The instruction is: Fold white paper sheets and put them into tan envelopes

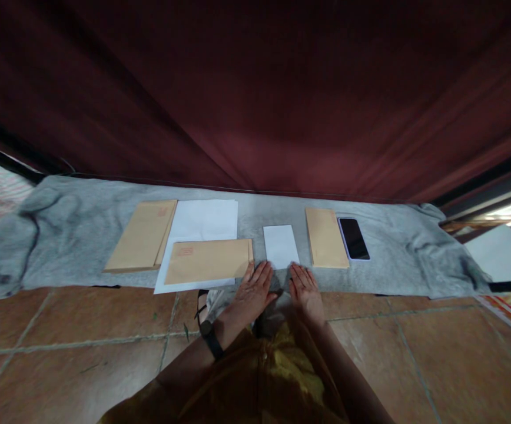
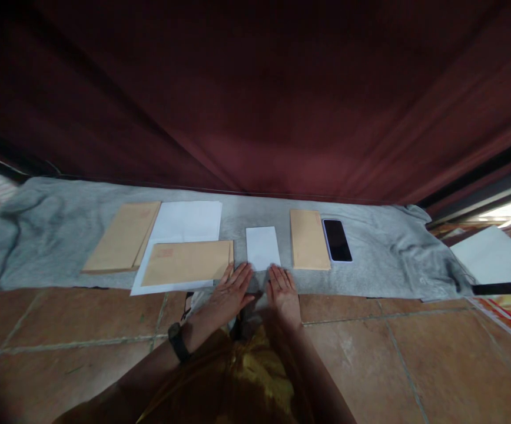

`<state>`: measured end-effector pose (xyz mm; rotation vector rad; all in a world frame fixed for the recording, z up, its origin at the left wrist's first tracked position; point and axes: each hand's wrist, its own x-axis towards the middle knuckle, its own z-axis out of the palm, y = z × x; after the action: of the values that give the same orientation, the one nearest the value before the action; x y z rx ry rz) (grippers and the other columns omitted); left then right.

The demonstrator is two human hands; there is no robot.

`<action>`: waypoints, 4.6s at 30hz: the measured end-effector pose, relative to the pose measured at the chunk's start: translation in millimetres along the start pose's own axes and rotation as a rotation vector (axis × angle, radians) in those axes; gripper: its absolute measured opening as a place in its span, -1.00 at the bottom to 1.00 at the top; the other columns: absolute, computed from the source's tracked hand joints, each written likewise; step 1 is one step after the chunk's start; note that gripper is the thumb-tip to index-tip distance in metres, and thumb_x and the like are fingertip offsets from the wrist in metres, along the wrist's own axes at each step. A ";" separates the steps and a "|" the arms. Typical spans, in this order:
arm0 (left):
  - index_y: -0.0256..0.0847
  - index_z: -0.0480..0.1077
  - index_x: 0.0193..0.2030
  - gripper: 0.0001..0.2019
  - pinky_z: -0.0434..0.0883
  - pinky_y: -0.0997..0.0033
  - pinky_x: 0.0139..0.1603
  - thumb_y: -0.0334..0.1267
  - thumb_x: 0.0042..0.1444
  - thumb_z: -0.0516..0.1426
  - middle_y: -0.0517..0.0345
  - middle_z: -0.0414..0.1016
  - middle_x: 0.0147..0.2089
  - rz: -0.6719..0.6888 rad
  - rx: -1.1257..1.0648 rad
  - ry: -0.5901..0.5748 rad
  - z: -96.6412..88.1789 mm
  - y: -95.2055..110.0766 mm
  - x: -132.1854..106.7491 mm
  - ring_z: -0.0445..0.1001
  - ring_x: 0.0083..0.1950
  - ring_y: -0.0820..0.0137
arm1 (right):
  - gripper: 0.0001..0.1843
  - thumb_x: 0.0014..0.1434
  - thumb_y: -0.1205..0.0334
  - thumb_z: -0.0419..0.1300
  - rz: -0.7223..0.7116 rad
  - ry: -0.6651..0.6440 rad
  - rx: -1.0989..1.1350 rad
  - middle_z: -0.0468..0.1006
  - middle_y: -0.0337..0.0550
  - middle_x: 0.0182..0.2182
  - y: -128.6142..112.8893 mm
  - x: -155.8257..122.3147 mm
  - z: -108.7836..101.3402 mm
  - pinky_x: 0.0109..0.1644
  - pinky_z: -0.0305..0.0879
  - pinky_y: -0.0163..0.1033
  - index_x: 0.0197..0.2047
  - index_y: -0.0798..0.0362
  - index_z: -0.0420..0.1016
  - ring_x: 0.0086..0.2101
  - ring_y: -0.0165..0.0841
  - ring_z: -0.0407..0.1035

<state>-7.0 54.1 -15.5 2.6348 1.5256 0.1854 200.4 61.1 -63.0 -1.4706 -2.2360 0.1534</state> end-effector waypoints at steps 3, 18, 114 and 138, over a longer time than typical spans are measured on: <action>-0.42 0.18 0.42 -0.39 -0.03 -0.14 0.56 -0.07 0.35 0.08 -0.30 0.20 0.47 0.002 -0.001 0.003 2.1 0.0 -1.9 0.06 0.55 0.08 | -0.46 0.43 0.30 -0.06 0.004 0.006 0.007 0.40 0.06 0.31 5.2 -2.8 -1.4 0.45 0.11 0.12 0.43 0.10 0.24 0.32 -0.17 0.26; -0.41 0.26 0.36 -0.39 0.04 -0.22 0.51 -0.08 0.28 0.16 -0.39 0.31 0.40 0.013 0.011 0.010 14.5 3.8 0.6 0.19 0.49 -0.01 | -0.50 0.50 0.13 -0.11 -0.125 -0.181 0.191 0.43 -0.03 0.29 -22.2 54.9 -8.0 0.46 0.07 0.12 0.34 0.05 0.39 0.35 -0.19 0.20; -0.46 0.11 0.44 -0.33 0.09 -0.11 0.51 -0.22 0.25 0.14 -0.41 0.09 0.51 -0.032 0.062 -0.068 14.6 7.4 1.7 0.06 0.54 0.01 | -0.47 0.46 0.15 -0.08 0.128 -0.048 0.064 0.39 0.17 0.30 12.4 12.0 -18.1 0.37 0.19 0.11 0.37 0.17 0.31 0.30 -0.09 0.24; -0.32 0.06 0.46 -0.33 0.10 -0.08 0.51 -0.19 0.28 0.14 -0.34 0.11 0.51 0.014 -0.048 0.020 3.9 -2.8 -2.5 0.08 0.54 0.07 | -0.82 0.12 0.16 0.19 0.604 -0.155 0.471 0.55 -0.23 -0.52 23.2 105.6 -13.1 -0.31 0.24 -0.31 -0.45 0.02 0.55 -0.39 -0.31 0.45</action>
<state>-10.1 53.4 -19.9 2.6148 1.4891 0.2470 191.3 163.2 -26.3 -1.8355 -1.6236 0.9374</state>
